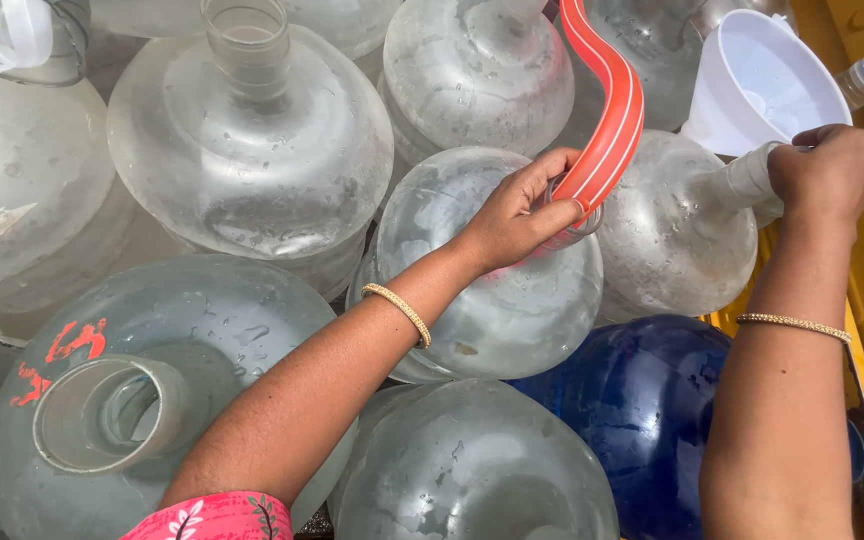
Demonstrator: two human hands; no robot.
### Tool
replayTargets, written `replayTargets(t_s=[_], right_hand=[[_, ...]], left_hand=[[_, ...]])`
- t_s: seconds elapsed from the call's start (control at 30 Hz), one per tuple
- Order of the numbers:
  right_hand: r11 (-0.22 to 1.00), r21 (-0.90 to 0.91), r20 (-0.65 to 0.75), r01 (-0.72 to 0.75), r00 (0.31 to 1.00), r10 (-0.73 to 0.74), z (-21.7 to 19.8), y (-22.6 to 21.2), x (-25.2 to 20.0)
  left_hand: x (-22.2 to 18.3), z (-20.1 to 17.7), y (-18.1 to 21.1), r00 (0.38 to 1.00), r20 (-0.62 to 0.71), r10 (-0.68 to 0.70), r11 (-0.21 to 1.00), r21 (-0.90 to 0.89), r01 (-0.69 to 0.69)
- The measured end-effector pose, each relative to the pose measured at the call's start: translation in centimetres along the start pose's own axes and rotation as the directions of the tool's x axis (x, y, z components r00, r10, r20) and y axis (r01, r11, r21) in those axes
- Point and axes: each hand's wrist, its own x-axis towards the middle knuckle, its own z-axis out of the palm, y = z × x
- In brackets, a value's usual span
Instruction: Fill large plastic water jugs using a hose and funnel on the back of a truck.
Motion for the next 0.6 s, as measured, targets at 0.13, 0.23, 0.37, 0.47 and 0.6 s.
replayTargets(t_s=[0.13,0.23,0.37,0.47,0.6], right_hand=[[0.993,-0.048,0.12,-0.106,0.987,0.111,1.0,0.2,1.9],[0.992,-0.046,0.228,-0.117,0.966,0.124,6.1,6.1,7.1],[0.982,-0.153,0.201,0.11,0.977,-0.078,9.3,8.9,11.1],[0.902,-0.21,-0.007,0.378,0.922,-0.388,7.8,8.0,11.8],[0.741,-0.006,-0.195,0.671,0.726,-0.659,-3.4,2.5,5.8]], left_hand=[[0.0,-0.1,-0.1,1.0,-0.006,0.012,1.0,0.028,-0.012],[0.1,-0.2,-0.1,1.0,-0.004,0.013,0.999,0.034,-0.013],[0.2,-0.3,-0.4,1.0,0.02,0.022,1.0,-0.007,-0.022],[0.2,-0.3,-0.5,0.999,0.03,0.016,1.0,-0.019,-0.015],[0.2,-0.2,0.1,0.999,0.039,-0.013,1.0,-0.025,0.014]])
